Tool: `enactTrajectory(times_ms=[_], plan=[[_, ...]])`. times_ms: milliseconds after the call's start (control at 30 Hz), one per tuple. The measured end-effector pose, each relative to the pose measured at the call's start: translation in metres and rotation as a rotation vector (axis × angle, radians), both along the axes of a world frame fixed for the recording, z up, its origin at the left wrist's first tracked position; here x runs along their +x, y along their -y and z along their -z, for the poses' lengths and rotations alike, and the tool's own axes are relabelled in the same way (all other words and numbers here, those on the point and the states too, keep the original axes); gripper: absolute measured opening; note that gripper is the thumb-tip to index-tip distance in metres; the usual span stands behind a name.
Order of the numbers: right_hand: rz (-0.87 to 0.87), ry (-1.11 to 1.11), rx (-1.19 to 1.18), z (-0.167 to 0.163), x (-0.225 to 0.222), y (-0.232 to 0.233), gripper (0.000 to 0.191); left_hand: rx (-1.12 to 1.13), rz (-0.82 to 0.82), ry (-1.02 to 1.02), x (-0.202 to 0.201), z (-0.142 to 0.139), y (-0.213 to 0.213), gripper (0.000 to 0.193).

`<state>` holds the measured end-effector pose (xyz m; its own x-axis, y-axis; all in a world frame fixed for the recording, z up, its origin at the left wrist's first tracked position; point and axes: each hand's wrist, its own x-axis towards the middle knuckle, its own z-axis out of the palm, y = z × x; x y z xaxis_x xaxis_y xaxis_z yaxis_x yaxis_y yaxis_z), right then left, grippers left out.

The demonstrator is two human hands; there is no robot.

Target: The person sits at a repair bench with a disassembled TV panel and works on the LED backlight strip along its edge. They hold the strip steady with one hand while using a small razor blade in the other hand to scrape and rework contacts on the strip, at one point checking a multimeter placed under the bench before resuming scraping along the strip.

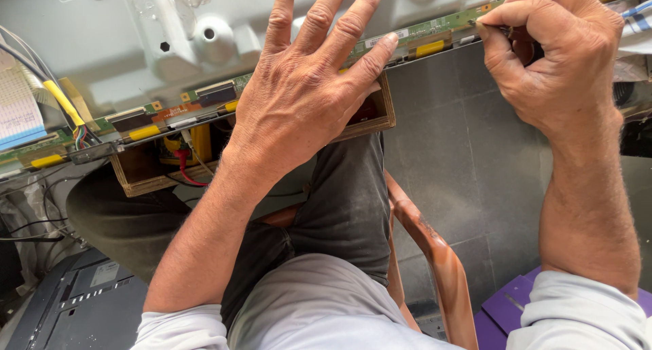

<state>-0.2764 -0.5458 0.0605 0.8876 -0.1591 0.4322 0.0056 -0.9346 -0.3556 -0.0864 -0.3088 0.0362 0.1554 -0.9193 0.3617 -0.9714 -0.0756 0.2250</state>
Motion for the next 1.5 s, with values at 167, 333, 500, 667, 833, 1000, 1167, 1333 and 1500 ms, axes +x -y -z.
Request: enactTrajectory(times_ms=[167,333,500,667,833,1000,1167,1333,1500], plan=[[-0.034,0.001,-0.025,0.000,0.001,0.002,0.010,0.000,-0.001,-0.016,-0.001,0.000,0.000,0.037],[-0.033,0.000,-0.030,0.001,0.001,0.002,0.011,0.005,-0.003,-0.028,-0.002,0.001,0.000,0.039],[-0.058,-0.008,-0.048,0.001,-0.001,0.003,0.010,0.011,-0.006,-0.022,-0.001,0.003,0.000,0.038],[-0.043,0.018,-0.034,0.003,0.001,0.004,0.009,0.004,-0.006,-0.032,-0.001,0.003,0.001,0.038],[-0.051,0.003,-0.056,0.003,-0.001,0.005,0.010,0.011,0.001,-0.019,0.000,0.000,-0.001,0.040],[-0.038,0.017,-0.047,0.003,0.000,0.004,0.008,0.002,0.009,-0.036,0.000,-0.001,-0.001,0.040],[-0.037,0.018,-0.024,0.004,-0.001,0.002,0.009,-0.003,0.010,-0.029,0.001,-0.001,0.000,0.041],[0.003,0.013,-0.001,0.004,0.001,0.001,0.009,-0.002,0.010,-0.014,0.001,-0.001,-0.001,0.041],[-0.063,0.044,-0.049,0.002,0.004,-0.007,0.016,0.004,0.016,0.010,0.003,-0.006,-0.003,0.039]])
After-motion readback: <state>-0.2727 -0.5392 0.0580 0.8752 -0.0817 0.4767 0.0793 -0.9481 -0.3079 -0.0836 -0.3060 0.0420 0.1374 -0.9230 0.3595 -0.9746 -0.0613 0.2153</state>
